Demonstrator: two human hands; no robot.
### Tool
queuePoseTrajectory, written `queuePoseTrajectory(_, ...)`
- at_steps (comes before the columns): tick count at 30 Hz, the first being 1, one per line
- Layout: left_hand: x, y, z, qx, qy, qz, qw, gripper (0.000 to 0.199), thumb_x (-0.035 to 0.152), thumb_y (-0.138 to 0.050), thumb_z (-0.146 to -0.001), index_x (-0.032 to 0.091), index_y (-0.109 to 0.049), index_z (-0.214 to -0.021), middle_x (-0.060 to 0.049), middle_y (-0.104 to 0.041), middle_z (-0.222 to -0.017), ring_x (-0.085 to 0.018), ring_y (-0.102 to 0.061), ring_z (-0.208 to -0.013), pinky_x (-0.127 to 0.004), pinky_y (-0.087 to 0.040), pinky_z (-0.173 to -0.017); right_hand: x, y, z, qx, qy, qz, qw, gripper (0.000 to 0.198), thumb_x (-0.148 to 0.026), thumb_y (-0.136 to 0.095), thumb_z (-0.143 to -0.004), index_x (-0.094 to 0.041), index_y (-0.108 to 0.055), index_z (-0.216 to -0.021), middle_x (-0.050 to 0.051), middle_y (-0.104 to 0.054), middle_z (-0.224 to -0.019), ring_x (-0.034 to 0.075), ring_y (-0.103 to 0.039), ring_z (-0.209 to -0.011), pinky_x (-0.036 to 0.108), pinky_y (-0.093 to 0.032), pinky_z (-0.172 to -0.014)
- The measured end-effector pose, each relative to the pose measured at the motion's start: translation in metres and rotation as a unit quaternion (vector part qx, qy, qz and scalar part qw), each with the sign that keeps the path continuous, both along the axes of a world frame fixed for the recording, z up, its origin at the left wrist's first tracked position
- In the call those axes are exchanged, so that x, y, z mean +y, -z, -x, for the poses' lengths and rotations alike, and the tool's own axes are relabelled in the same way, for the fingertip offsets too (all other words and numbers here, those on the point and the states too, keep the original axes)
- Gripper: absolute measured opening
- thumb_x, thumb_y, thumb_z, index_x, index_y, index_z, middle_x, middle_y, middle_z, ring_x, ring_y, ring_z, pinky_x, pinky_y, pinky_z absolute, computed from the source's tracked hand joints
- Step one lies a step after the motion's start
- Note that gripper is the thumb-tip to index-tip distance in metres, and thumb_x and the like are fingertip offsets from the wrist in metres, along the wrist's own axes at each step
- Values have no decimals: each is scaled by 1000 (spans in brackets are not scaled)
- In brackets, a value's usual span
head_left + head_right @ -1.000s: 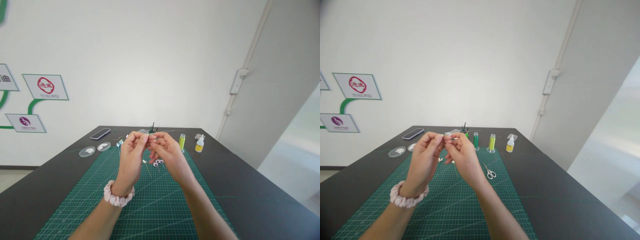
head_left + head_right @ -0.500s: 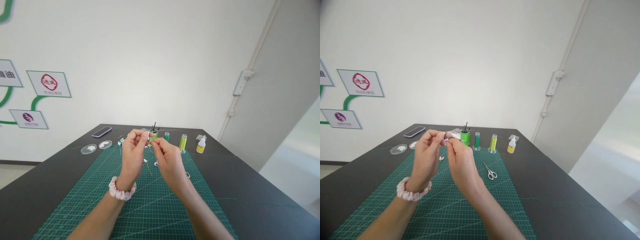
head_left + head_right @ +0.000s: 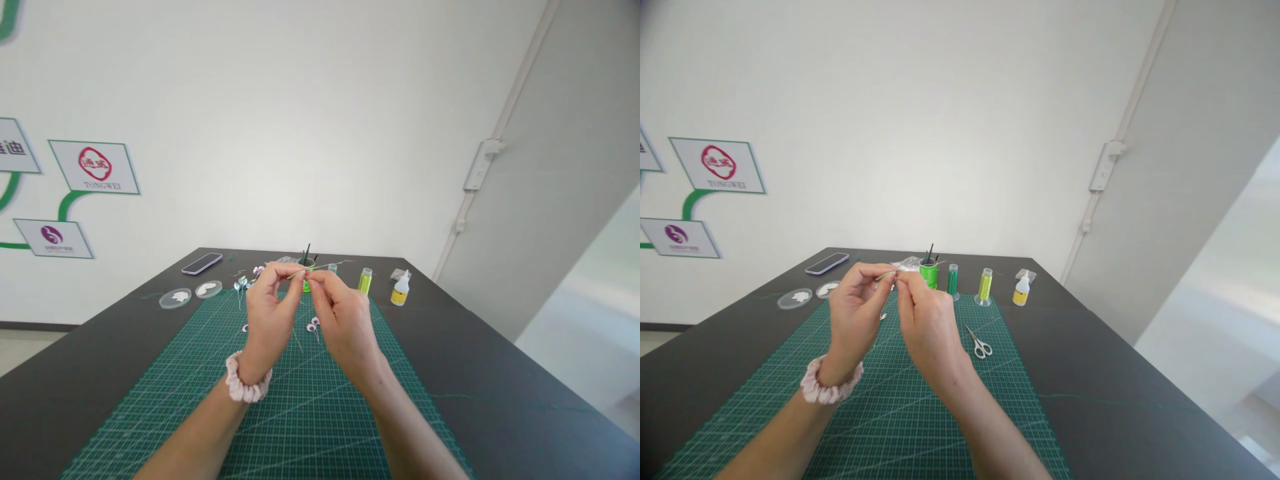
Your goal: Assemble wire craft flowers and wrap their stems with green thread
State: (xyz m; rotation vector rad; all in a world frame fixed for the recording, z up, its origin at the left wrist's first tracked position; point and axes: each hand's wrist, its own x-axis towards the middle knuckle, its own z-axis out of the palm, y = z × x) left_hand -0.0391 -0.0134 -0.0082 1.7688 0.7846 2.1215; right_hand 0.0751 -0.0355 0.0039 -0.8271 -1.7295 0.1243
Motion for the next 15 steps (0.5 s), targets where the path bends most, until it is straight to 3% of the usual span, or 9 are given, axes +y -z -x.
queuePoseTrajectory(11, -2, -4, 7, 96, -97, -83, 987, 7, 14, -63, -84, 19, -68, -83, -1, -71, -78, -13, -65, -74, -27, -52, -72, -3, -5, -6, -21, -10, 3, 1000, 23, -18, -45, -94, -12, -67, -89, -7, -41, -50, 7, -30, -43, 22, -23, -44)
queuePoseTrajectory(15, -5, -7, 8, 110, -103, -82, 985, 9, 14, -63, -84, 19, -69, -84, 0, -73, -78, -12, -66, -72, -26, -53, -71, -5, -8, -12, -23, -4, -7, 1000, 21, -18, -47, -93, -12, -66, -85, -7, -40, -50, 7, -31, -44, 21, -23, -45)
